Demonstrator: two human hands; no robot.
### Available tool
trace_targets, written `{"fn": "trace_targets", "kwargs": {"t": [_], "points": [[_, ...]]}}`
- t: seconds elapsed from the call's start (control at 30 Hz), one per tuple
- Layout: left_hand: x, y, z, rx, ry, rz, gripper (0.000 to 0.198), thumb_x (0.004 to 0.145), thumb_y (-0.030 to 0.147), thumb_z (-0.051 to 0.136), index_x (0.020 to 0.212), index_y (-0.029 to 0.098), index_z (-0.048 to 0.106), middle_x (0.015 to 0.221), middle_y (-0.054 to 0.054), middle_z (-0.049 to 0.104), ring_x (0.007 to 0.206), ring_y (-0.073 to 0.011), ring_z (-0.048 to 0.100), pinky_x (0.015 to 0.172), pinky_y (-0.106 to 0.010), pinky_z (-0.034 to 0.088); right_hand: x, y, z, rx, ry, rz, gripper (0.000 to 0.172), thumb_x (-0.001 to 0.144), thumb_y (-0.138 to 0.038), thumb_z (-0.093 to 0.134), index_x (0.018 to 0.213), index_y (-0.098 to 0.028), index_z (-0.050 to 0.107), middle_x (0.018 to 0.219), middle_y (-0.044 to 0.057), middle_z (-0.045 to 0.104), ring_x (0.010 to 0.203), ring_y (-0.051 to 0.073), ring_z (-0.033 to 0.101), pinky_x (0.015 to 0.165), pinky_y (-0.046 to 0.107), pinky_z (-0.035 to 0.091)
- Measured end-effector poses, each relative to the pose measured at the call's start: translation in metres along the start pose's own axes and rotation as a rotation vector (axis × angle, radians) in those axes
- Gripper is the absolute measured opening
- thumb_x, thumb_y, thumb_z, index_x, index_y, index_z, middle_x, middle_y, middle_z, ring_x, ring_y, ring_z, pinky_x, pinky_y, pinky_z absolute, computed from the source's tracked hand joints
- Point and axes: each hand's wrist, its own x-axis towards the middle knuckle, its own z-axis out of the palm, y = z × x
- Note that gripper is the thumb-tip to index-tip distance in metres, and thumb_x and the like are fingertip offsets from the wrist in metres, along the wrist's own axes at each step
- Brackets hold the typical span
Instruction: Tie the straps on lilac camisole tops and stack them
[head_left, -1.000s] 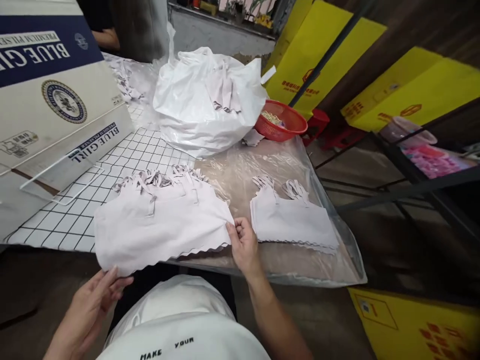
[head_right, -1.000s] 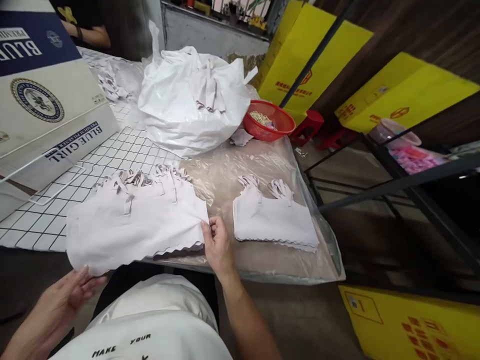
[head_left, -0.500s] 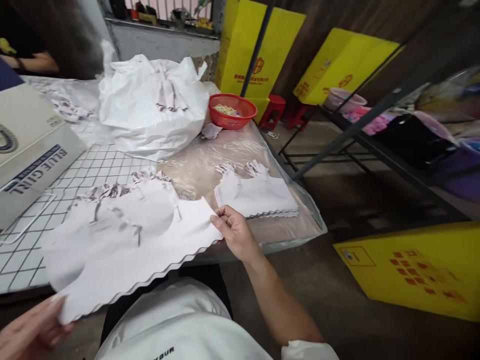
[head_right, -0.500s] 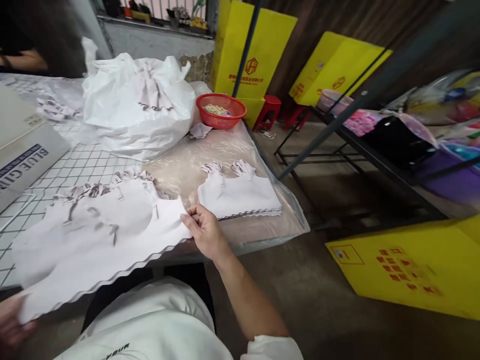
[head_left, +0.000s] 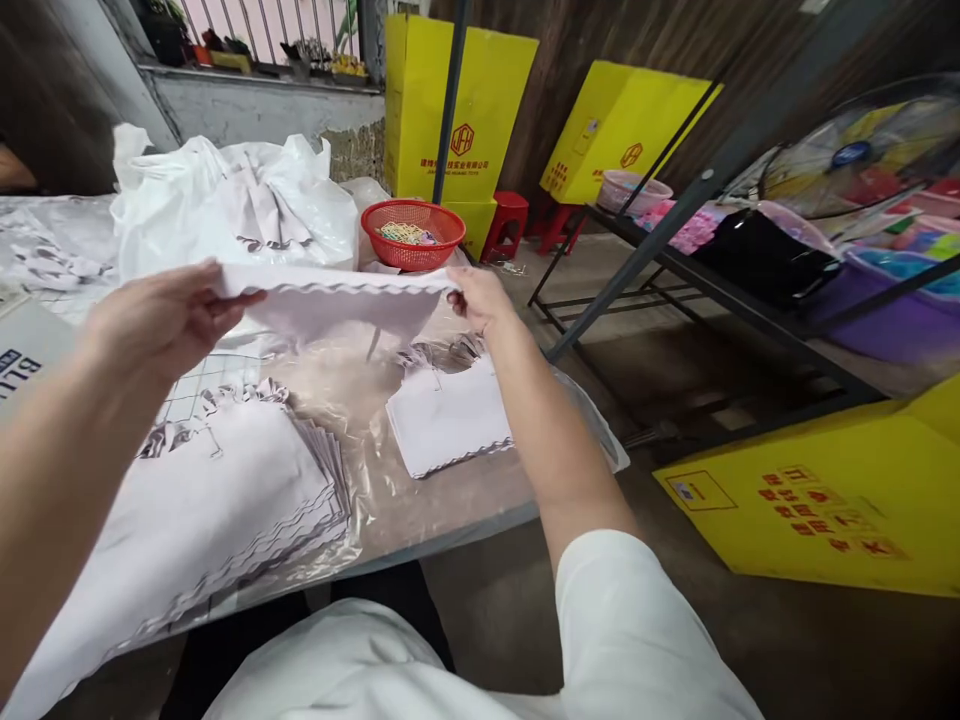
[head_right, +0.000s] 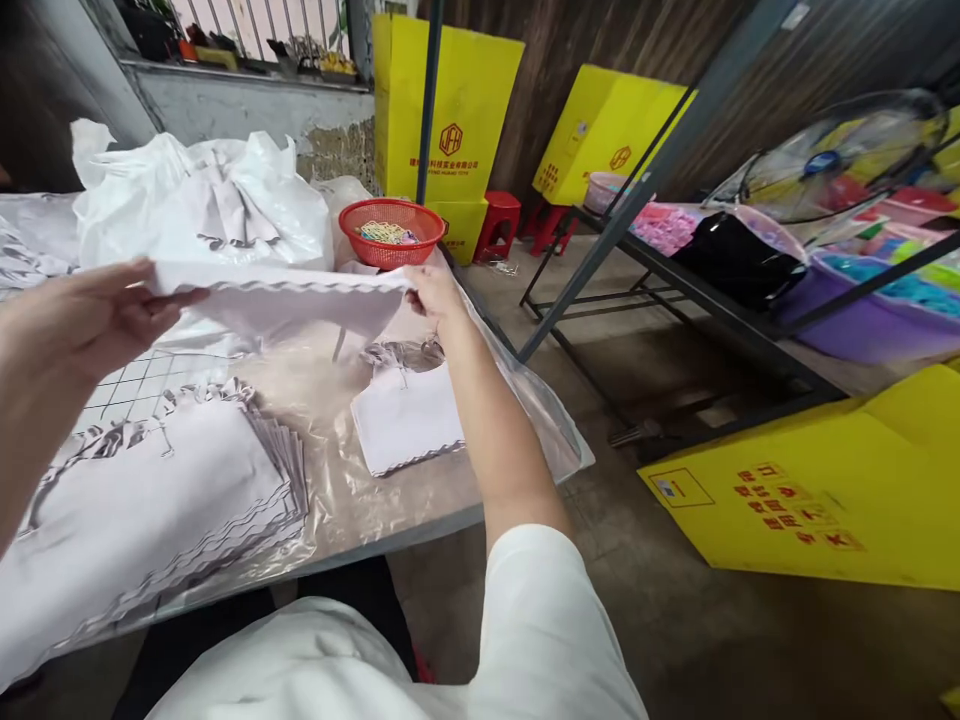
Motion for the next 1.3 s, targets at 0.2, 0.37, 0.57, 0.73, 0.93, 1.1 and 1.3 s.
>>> {"fn": "trace_targets", "kwargs": {"t": [0.2,0.37,0.57,0.73,0.93,1.1,1.3], "points": [[0.021,-0.082,0.066,0.179,-0.018,-0.261,0.011,0.093,0.004,0.050,0.083,0.006,0.054,0.067,-0.001,0.057,0.052,-0.0070,0.064,0.044,-0.008,0.036,0.044,0.031,-0.043,-0.227,0.196,0.109,0.023,0.090,-0.022,0.065,0.072,-0.018,0.051,0.048,-0.009,0.047,0.039,0.002,0.041,0.039,0.011,0.030],[0.023,-0.151,0.074,0.306,-0.041,-0.454,0.010,0.078,0.004,0.067,0.078,0.008,0.058,0.064,-0.004,0.060,0.047,-0.0140,0.061,0.042,-0.021,0.045,0.036,0.081,-0.073,-0.335,0.257,0.248,0.017,0.080,-0.017,0.073,0.073,-0.015,0.059,0.045,-0.006,0.048,0.037,0.007,0.043,0.036,0.017,0.029],[0.038,-0.116,0.100,0.201,-0.052,-0.315,0.013,0.084,0.006,0.061,0.076,0.014,0.054,0.058,0.004,0.049,0.053,-0.0084,0.059,0.057,-0.019,0.055,0.046,0.056,-0.089,-0.331,0.294,0.146,0.011,0.085,-0.018,0.069,0.077,-0.013,0.062,0.050,-0.004,0.050,0.044,0.006,0.045,0.040,0.016,0.029],[0.003,-0.097,0.108,-0.023,-0.207,-0.162,0.019,0.087,0.009,0.056,0.068,0.013,0.056,0.059,0.001,0.055,0.058,-0.0084,0.058,0.066,-0.022,0.057,0.023,0.025,-0.122,-0.311,0.294,0.014,0.019,0.089,-0.018,0.062,0.072,-0.016,0.057,0.052,-0.006,0.049,0.044,0.004,0.041,0.042,0.015,0.029],[-0.080,-0.171,0.066,0.119,-0.346,-0.431,0.019,0.069,0.026,0.077,0.065,0.012,0.065,0.064,-0.004,0.066,0.062,-0.0135,0.061,0.061,-0.025,0.052,-0.062,0.088,-0.171,-0.361,0.273,0.018,0.022,0.081,-0.025,0.070,0.066,-0.017,0.055,0.051,-0.005,0.052,0.041,0.006,0.042,0.040,0.017,0.030],[-0.096,-0.201,0.044,0.330,-0.337,-0.445,0.045,0.042,0.047,0.088,0.062,0.014,0.067,0.062,-0.006,0.067,0.064,-0.0186,0.064,0.055,-0.024,0.041,-0.095,0.132,-0.184,-0.405,0.282,0.033,0.024,0.076,-0.031,0.070,0.063,-0.020,0.053,0.054,-0.005,0.054,0.043,0.008,0.045,0.044,0.021,0.036],[-0.092,-0.189,0.045,0.466,-0.353,-0.297,0.047,0.042,0.055,0.085,0.054,0.016,0.061,0.055,0.000,0.057,0.059,-0.0141,0.054,0.054,-0.024,0.034,-0.100,0.131,-0.195,-0.484,0.310,-0.033,0.022,0.075,-0.039,0.067,0.072,-0.020,0.056,0.062,-0.003,0.061,0.050,0.012,0.050,0.053,0.025,0.042]]}}
